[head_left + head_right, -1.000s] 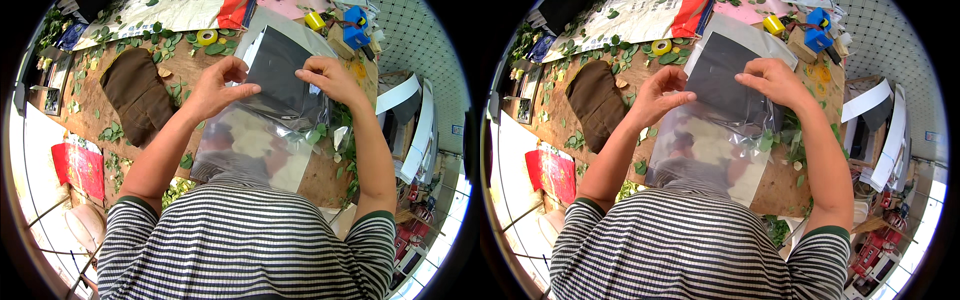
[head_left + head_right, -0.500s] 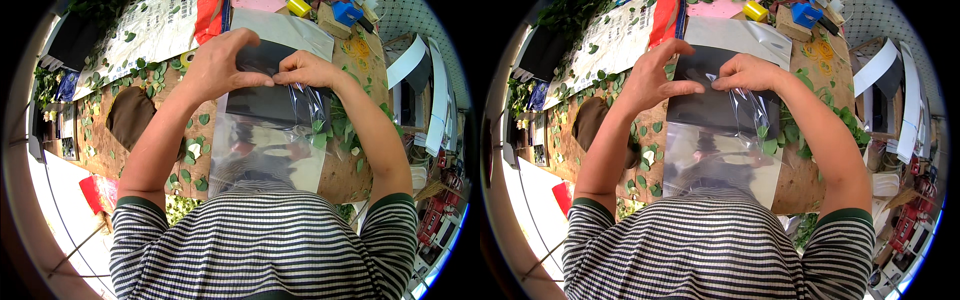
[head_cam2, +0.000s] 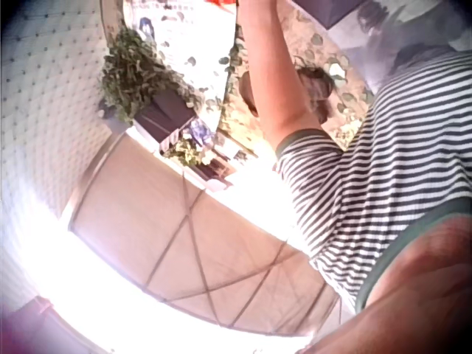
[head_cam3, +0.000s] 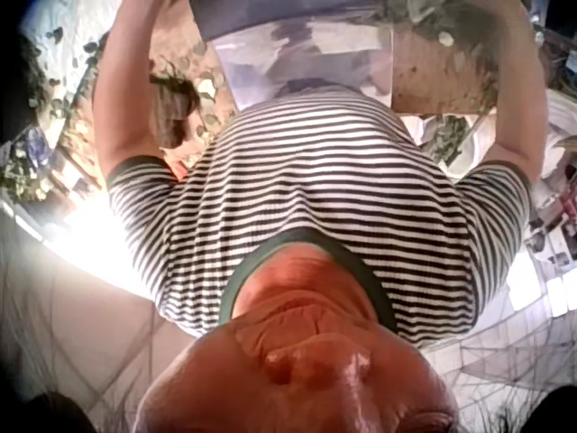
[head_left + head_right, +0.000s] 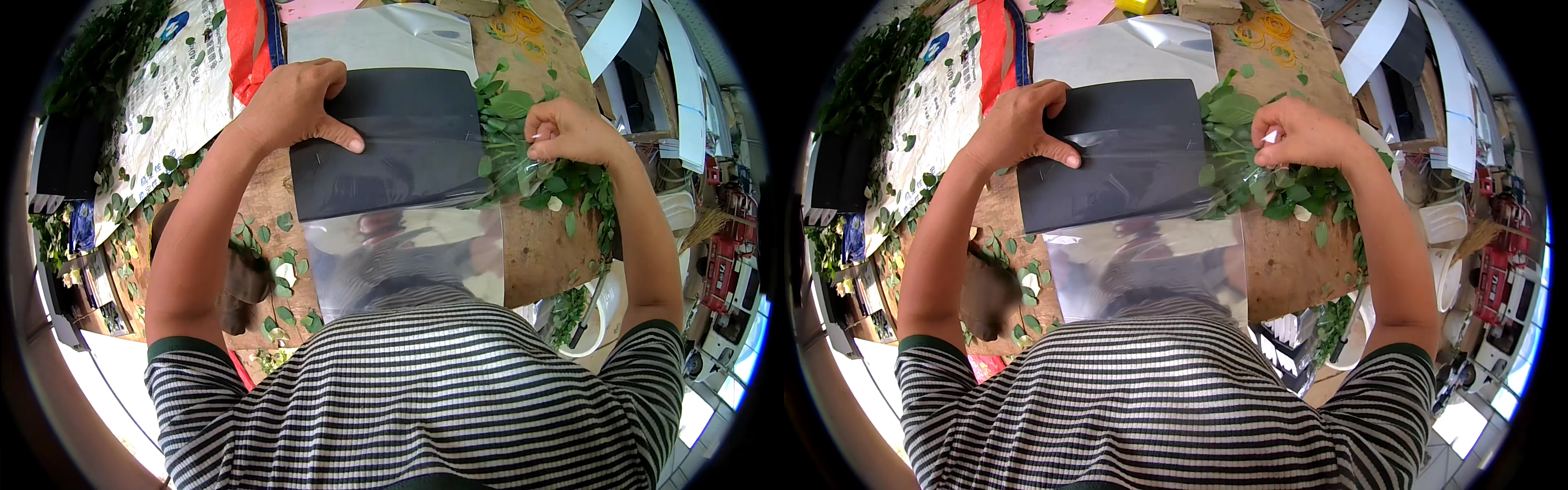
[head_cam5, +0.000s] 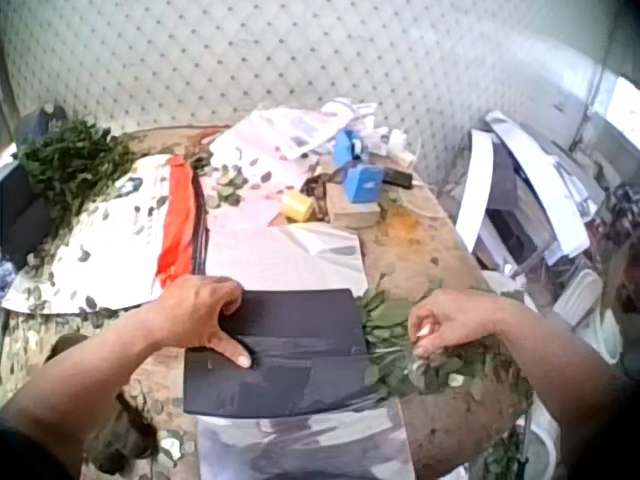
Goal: The person repeatedly wraps small potted plants in brown paper, places them into clear plastic bags with black backing, and seals the bags with tape. The wrapped units are stacked on the table and placed into white buckets. The workspace is a greenhouse-like area with scattered leaves and packaging materials.
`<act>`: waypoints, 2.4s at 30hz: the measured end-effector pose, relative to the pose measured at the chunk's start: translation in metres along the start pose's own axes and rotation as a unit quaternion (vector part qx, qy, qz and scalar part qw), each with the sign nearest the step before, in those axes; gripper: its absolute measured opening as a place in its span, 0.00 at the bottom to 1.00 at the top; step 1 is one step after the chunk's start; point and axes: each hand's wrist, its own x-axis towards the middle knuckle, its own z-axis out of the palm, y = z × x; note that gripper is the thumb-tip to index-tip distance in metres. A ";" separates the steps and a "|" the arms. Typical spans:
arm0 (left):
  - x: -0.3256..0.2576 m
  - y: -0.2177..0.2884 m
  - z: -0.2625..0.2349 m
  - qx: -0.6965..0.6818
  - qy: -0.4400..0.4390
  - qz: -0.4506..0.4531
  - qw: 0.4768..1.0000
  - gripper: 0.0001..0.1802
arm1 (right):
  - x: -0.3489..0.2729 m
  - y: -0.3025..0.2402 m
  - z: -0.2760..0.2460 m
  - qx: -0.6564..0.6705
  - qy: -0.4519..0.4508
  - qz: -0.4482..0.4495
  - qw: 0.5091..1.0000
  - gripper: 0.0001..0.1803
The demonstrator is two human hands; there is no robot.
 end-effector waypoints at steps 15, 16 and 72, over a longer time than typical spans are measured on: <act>0.006 -0.005 -0.002 -0.069 0.025 0.023 0.997 0.33 | 0.233 0.013 -0.189 -0.105 0.517 -0.041 0.848 0.30; 0.004 -0.009 0.000 -0.077 0.040 0.026 0.996 0.33 | 0.258 0.012 -0.196 -0.104 0.521 -0.010 0.847 0.33; -0.174 0.014 0.100 -0.790 -0.018 -0.410 0.454 0.50 | 0.172 -0.079 0.003 -0.096 -0.242 -0.171 0.950 0.49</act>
